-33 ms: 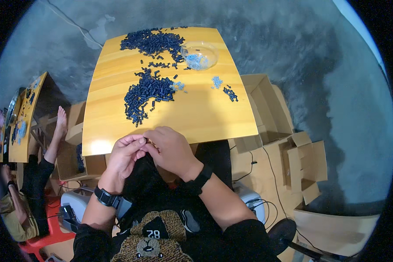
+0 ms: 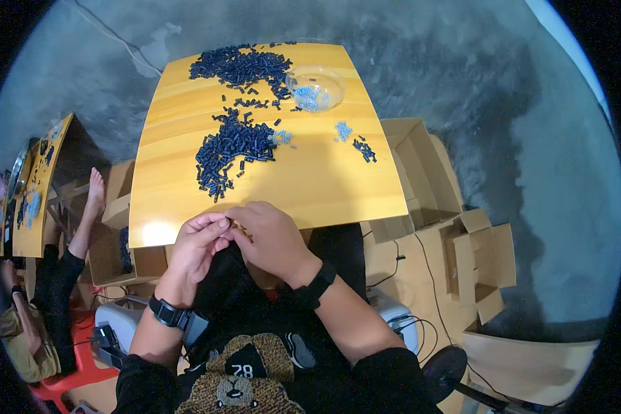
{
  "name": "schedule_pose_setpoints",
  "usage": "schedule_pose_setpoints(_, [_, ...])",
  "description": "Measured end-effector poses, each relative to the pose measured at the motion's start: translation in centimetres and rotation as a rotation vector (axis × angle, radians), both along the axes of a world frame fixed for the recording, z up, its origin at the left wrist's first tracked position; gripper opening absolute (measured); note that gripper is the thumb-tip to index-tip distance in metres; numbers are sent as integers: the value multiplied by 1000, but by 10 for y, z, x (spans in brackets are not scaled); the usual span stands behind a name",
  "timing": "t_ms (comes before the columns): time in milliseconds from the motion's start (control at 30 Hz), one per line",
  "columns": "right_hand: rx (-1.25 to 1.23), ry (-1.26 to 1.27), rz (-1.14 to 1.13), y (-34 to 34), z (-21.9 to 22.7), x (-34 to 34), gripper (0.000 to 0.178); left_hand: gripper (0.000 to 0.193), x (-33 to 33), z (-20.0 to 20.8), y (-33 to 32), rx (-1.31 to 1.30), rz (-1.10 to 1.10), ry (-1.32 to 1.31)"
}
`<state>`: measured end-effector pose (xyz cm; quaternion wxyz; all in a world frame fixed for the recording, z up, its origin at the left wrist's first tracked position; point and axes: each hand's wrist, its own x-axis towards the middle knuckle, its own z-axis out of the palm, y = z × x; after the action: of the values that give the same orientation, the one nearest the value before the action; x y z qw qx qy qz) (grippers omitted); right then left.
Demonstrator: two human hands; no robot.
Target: Assembling small plastic and metal components at a wooden table.
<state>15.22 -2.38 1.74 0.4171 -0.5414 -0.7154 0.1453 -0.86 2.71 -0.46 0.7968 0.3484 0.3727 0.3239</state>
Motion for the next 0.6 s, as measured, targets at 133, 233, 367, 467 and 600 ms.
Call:
schedule_pose_setpoints(133, [-56,-19,-87,13,-8,21,16,11,-5,-6,15,41,180,-90])
schedule_pose_setpoints(233, [-215,5,-214,33,-9,59,12,12,-14,-12,32,65,277,-194])
schedule_pose_setpoints(367, [-307,-171,-325,60,-4,97,11,11,-18,-19,48,186,354,-138])
schedule_pose_setpoints(467, [-325,-239,-368,72,-8,109,9,10,-18,-27,53,209,327,-112])
schedule_pose_setpoints(600, [-234,-266,-364,91,-11,106,6,11,-24,-31,56,212,274,-130])
